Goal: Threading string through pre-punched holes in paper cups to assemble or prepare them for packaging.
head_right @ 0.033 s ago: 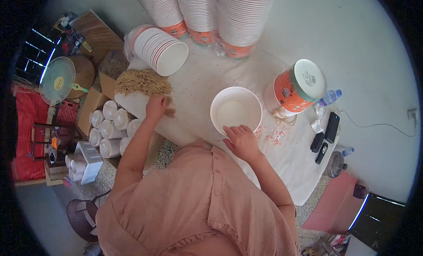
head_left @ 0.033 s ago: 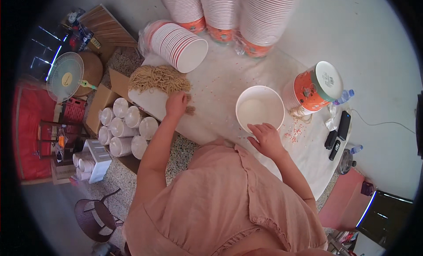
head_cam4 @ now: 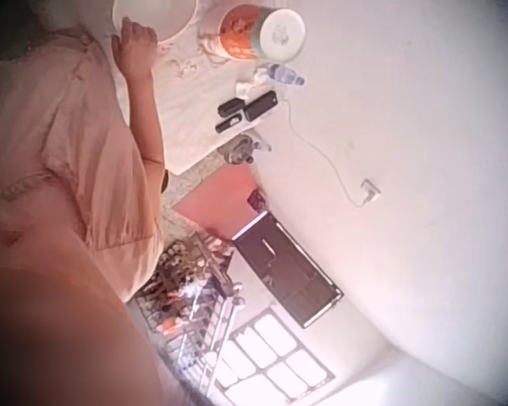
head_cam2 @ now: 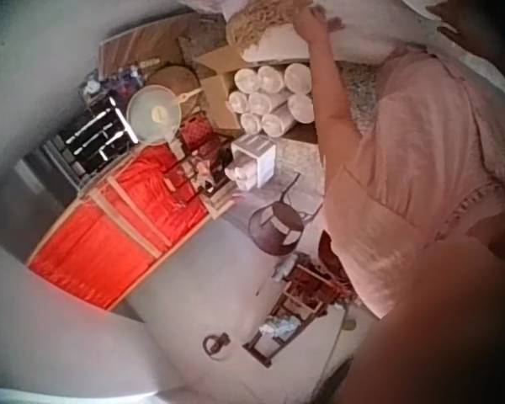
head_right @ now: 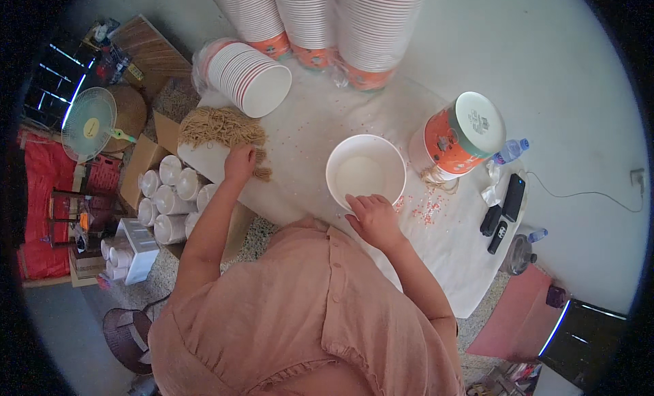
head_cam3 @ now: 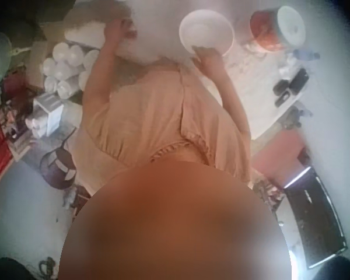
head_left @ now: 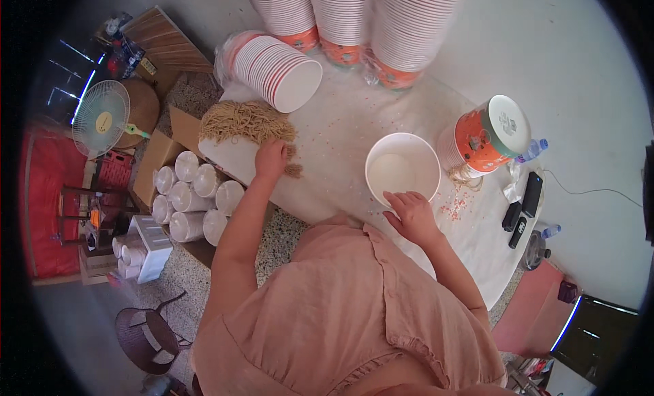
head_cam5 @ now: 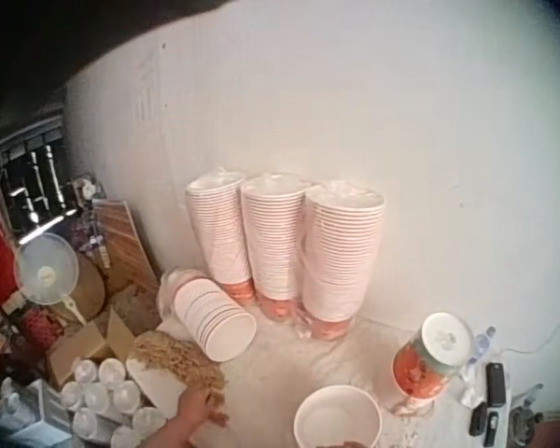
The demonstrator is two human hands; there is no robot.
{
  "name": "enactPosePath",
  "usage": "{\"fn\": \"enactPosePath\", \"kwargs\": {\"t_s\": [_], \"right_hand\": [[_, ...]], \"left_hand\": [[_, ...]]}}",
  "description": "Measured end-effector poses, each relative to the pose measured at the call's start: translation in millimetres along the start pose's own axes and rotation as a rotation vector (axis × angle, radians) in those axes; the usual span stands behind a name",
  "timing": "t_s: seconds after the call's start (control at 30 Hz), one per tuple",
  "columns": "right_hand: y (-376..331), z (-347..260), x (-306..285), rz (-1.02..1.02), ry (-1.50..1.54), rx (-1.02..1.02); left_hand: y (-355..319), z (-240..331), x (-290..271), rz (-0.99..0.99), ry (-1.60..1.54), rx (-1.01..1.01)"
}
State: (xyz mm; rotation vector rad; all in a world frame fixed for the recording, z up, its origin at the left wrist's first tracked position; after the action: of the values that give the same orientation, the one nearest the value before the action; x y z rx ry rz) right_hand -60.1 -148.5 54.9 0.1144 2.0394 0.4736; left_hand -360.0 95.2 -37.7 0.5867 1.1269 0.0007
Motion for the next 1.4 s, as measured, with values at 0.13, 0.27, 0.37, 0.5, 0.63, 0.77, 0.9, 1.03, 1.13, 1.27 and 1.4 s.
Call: {"fn": "enactPosePath", "kwargs": {"t_s": [0.13, 0.27, 0.37, 0.5, 0.63, 0.77, 0.9, 1.03, 1.13, 1.27, 1.4], "right_hand": [[-1.7, 0.1, 4.5, 0.020, -0.056, 0.001], [-2.1, -0.3, 4.7, 0.001, -0.077, 0.014], [-2.4, -0.1, 5.2, 0.021, -0.061, 0.014], [-1.1, -1.1, 6.0, 0.026, -0.076, 0.010], [-2.7, 2.1, 8.9, 0.053, -0.072, -0.006], [-1.1, 1.1, 8.0, 0.039, -0.069, 0.019], [-0.4, 3.8, 10.0, 0.041, -0.089, 0.037], [1.9, 5.2, 11.7, 0.051, -0.096, 0.023], [1.5, 7.4, 12.6, 0.047, -0.102, 0.045], [5.9, 13.9, 11.9, 0.036, -0.102, 0.062], [17.1, 26.0, 5.9, 0.142, -0.068, 0.117]], "left_hand": [[12.5, -7.6, 7.9, -0.077, 0.002, 0.093], [12.0, -11.5, 22.9, -0.163, 0.121, 0.159], [13.0, -11.8, 26.3, -0.195, 0.151, 0.174], [13.5, -12.1, 22.7, -0.206, 0.065, 0.116], [17.2, -9.2, 10.9, -0.193, -0.091, -0.041], [20.0, 5.2, -5.2, -0.067, -0.141, -0.025], [11.1, 67.2, -35.2, 0.032, -0.211, 0.338], [-11.4, 133.5, -49.6, 0.113, -0.381, 0.519], [-14.9, 168.5, -64.5, 0.040, -0.471, 0.502], [-26.7, 215.6, -102.8, -0.375, -1.015, 0.091], [-36.0, 221.2, -89.8, -0.696, -1.139, -0.116]]}}
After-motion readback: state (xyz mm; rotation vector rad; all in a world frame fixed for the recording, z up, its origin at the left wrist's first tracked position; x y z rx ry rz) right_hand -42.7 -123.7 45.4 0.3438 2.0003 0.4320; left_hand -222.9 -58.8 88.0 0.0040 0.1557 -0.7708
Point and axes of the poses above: each hand's wrist, its own y-axis towards the middle knuckle, its own x-axis out of the palm, z = x × y, the point moved 2 cm from there along y, towards the middle knuckle, and after that the axes turned 12 degrees about z, right-handed, at the moved point
